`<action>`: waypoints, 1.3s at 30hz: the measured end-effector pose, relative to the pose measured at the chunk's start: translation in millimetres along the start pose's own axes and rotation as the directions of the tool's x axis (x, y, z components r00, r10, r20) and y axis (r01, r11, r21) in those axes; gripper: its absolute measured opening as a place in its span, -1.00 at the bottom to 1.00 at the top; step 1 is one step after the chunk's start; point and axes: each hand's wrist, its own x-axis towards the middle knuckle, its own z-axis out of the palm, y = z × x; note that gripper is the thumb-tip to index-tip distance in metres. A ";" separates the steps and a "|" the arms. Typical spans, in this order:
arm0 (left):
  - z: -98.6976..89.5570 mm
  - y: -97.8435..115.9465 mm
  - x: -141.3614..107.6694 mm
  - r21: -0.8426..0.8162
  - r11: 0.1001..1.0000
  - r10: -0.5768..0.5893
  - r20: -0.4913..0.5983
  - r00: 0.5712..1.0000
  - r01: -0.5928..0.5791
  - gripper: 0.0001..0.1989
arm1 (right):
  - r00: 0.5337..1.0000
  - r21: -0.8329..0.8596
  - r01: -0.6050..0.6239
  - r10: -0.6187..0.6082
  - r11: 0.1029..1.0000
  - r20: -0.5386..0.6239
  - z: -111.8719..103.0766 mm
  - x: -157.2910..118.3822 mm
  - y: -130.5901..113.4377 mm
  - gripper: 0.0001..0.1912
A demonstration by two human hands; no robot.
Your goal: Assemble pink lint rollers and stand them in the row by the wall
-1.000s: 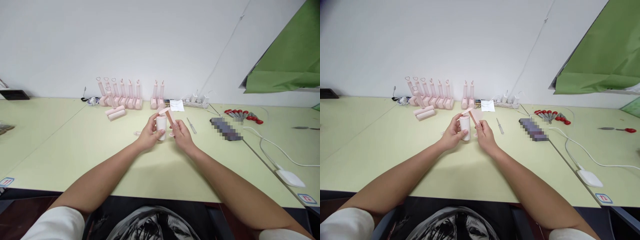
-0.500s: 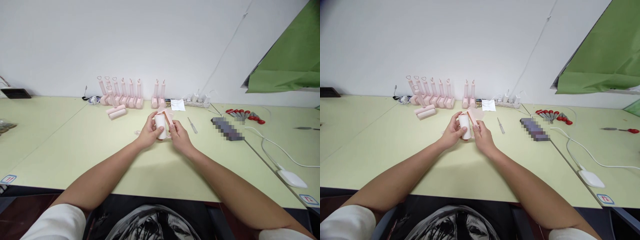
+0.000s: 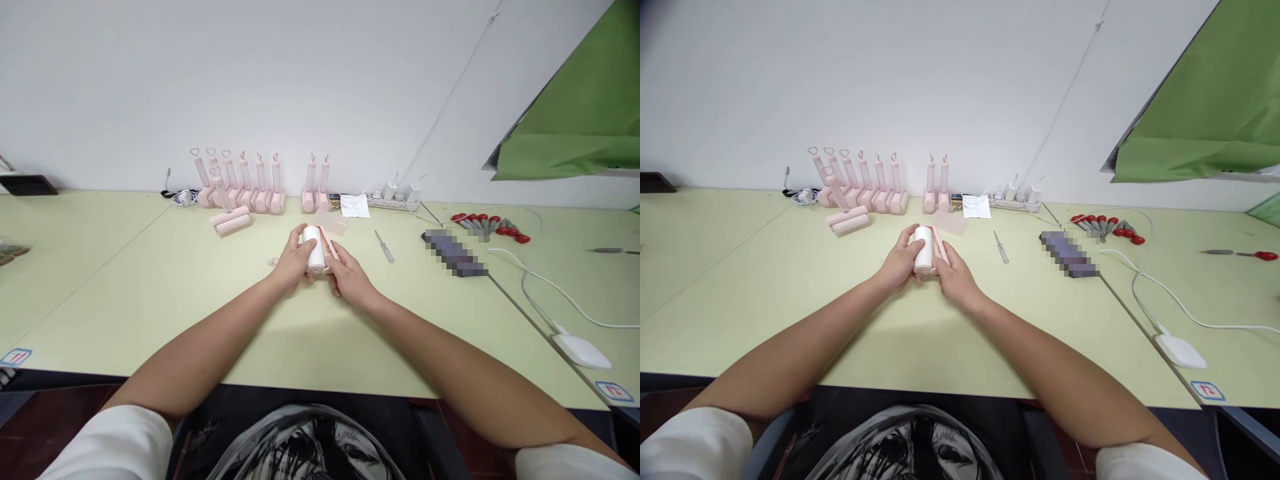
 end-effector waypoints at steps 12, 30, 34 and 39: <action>10.0 7.5 -8.1 0.074 0.997 0.022 -0.067 0.998 -0.017 -0.45 | 0.974 0.395 -0.211 0.227 0.894 0.006 22.2 -16.1 -8.5 -0.42; 10.2 7.6 -4.8 0.079 0.980 0.185 -0.010 0.983 -0.183 -0.48 | 0.980 0.420 -0.102 0.163 0.902 -0.112 35.0 -22.6 -10.4 -0.42; 11.4 9.3 -5.0 0.060 0.982 0.182 -0.042 0.982 -0.180 -0.48 | 0.987 0.394 -0.048 0.105 0.918 -0.124 37.6 -19.6 -5.0 -0.43; 10.7 7.6 -5.4 0.061 0.980 0.195 -0.061 0.979 -0.191 -0.50 | 0.993 0.367 0.013 0.033 0.930 -0.118 38.3 -17.1 -0.6 -0.43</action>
